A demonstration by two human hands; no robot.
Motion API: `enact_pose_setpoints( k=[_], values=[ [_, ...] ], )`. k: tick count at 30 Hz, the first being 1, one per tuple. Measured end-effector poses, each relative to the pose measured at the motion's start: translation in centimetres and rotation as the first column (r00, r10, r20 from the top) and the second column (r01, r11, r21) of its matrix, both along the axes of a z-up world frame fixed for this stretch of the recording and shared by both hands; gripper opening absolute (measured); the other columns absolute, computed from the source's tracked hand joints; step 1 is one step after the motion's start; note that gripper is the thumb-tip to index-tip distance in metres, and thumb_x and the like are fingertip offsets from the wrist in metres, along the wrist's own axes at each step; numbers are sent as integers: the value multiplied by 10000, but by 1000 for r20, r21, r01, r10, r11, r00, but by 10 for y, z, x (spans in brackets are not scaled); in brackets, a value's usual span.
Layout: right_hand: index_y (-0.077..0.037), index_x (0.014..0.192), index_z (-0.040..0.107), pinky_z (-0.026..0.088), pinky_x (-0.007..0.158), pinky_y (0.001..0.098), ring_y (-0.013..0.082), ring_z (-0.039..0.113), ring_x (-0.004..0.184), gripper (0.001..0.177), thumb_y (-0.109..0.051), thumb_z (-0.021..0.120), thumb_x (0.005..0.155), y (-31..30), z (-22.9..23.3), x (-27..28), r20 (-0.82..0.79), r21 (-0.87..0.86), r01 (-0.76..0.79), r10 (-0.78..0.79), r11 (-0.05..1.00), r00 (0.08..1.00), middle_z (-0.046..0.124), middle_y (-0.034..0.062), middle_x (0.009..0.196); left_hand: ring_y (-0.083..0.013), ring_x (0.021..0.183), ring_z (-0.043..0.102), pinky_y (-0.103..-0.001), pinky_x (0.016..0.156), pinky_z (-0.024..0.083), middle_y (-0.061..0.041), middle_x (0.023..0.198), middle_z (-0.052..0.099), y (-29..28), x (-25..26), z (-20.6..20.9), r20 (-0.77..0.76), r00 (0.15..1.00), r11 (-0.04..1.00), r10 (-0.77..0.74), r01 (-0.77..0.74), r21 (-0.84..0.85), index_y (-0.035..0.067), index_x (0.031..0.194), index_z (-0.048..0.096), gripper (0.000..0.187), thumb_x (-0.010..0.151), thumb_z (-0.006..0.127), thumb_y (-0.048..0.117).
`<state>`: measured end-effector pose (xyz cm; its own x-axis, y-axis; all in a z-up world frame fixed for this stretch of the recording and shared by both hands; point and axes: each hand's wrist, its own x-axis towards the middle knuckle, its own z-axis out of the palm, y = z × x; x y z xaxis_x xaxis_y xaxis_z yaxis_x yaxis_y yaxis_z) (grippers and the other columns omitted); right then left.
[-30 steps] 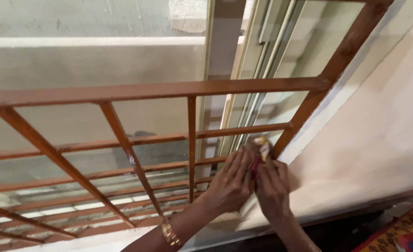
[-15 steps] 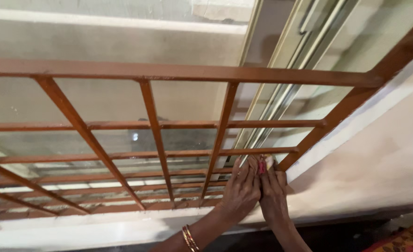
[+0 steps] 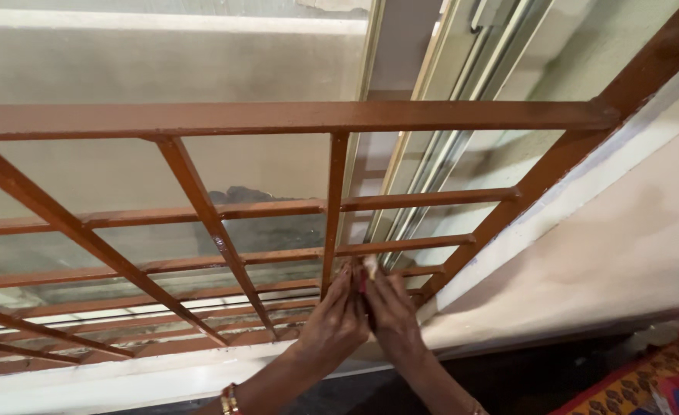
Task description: The person wipes the brown metal window grille with a cloth, moving methodically across horizontal and vertical bars. The person uses both hands to hold and maneuver the cloth while cleaning the grille surface.
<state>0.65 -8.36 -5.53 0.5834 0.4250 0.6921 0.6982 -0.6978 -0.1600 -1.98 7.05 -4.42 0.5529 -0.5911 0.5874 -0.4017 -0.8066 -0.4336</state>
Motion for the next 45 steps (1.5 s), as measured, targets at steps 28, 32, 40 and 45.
enact_pose_setpoints(
  k=[28, 32, 40, 45],
  values=[
    [-40, 1240, 712, 553, 934, 383, 269, 681, 1226, 330, -68, 790, 920, -17, -106, -4, -115, 167, -71, 91, 983, 989, 720, 172, 1325, -363, 1087, 712, -439, 1308, 292, -198, 953, 752, -16, -10, -59, -265, 964, 999, -30, 26, -19, 25, 1035, 769, 185, 1028, 688, 192],
    [53, 1204, 687, 537, 951, 465, 423, 608, 1237, 412, -41, 774, 813, 16, -81, -13, -166, 166, -102, 129, 981, 978, 650, 281, 1319, -394, 997, 720, -506, 1217, 299, -260, 901, 761, 8, -8, -61, -403, 915, 975, 26, 66, 212, -75, 981, 795, 262, 808, 710, 102],
    [66, 1103, 699, 558, 950, 454, 413, 685, 1075, 391, 97, 724, 714, -44, -73, -3, -80, 29, 118, -115, 993, 990, 709, 233, 1131, -414, 1131, 681, -501, 1070, 465, -332, 1213, 675, -37, 21, -65, -96, 976, 953, -196, 167, -254, -129, 1103, 715, 392, 783, 695, 96],
    [105, 1072, 724, 576, 816, 408, 368, 682, 960, 404, 118, 776, 672, -77, -77, -5, -5, 69, 233, -233, 970, 973, 719, 244, 1060, -423, 1250, 608, -479, 1093, 492, -323, 1258, 651, -71, 24, -77, -135, 909, 813, -394, 276, -514, -132, 1105, 691, 415, 743, 698, 71]
  ],
)
